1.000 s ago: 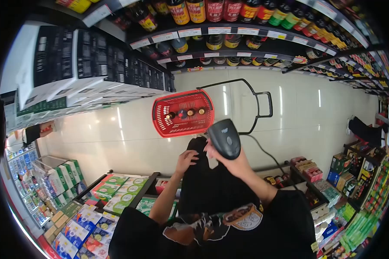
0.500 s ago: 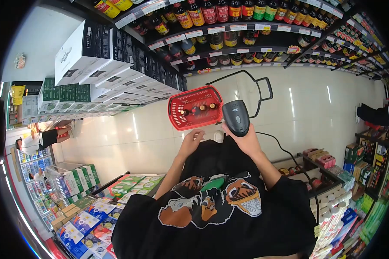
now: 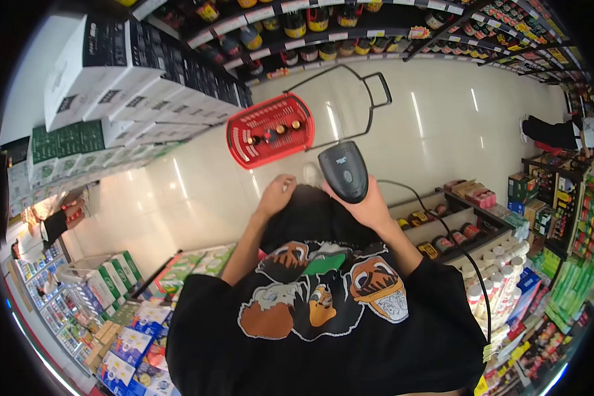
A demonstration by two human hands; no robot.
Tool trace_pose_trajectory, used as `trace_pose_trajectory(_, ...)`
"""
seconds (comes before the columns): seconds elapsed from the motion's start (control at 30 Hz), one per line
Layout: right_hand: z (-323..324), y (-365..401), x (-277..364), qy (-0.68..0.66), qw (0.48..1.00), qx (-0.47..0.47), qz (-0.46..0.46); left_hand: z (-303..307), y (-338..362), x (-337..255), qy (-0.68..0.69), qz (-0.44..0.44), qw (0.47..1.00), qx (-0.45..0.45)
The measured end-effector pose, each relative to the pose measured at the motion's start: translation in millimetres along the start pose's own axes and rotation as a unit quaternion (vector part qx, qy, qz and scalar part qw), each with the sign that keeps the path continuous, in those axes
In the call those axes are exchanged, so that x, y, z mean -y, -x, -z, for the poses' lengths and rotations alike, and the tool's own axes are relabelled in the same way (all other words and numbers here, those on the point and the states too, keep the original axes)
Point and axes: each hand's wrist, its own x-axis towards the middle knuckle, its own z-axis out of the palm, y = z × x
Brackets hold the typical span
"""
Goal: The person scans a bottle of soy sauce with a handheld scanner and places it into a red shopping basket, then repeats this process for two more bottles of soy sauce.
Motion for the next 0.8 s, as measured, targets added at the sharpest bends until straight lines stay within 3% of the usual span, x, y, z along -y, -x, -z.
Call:
trace_pose_trajectory(0.17,18,1,10,-0.171,0.985,0.007,-0.04,-15,-29,-18,-0.034,0.006,0.997,0.066)
trace_pose_trajectory(0.37,79,-7,2,-0.154,0.988,-0.002,-0.017,-51,-70,-54,-0.102,-0.044,0.991,0.081)
trace_pose_trajectory(0.53,150,-17,-8,-0.133,0.991,-0.009,-0.014,-106,-103,-93,-0.09,0.007,0.992,0.092)
trace_pose_trajectory(0.6,180,-22,-12,-0.142,0.99,-0.009,-0.005,-136,-121,-104,0.078,-0.029,0.995,0.055)
trace_pose_trajectory(0.77,252,-29,-18,-0.123,0.992,0.002,0.003,-204,-166,-137,0.146,-0.024,0.989,0.026)
trace_pose_trajectory(0.8,264,-30,-18,-0.129,0.992,0.0,0.008,-217,-177,-137,0.154,0.013,0.988,0.031)
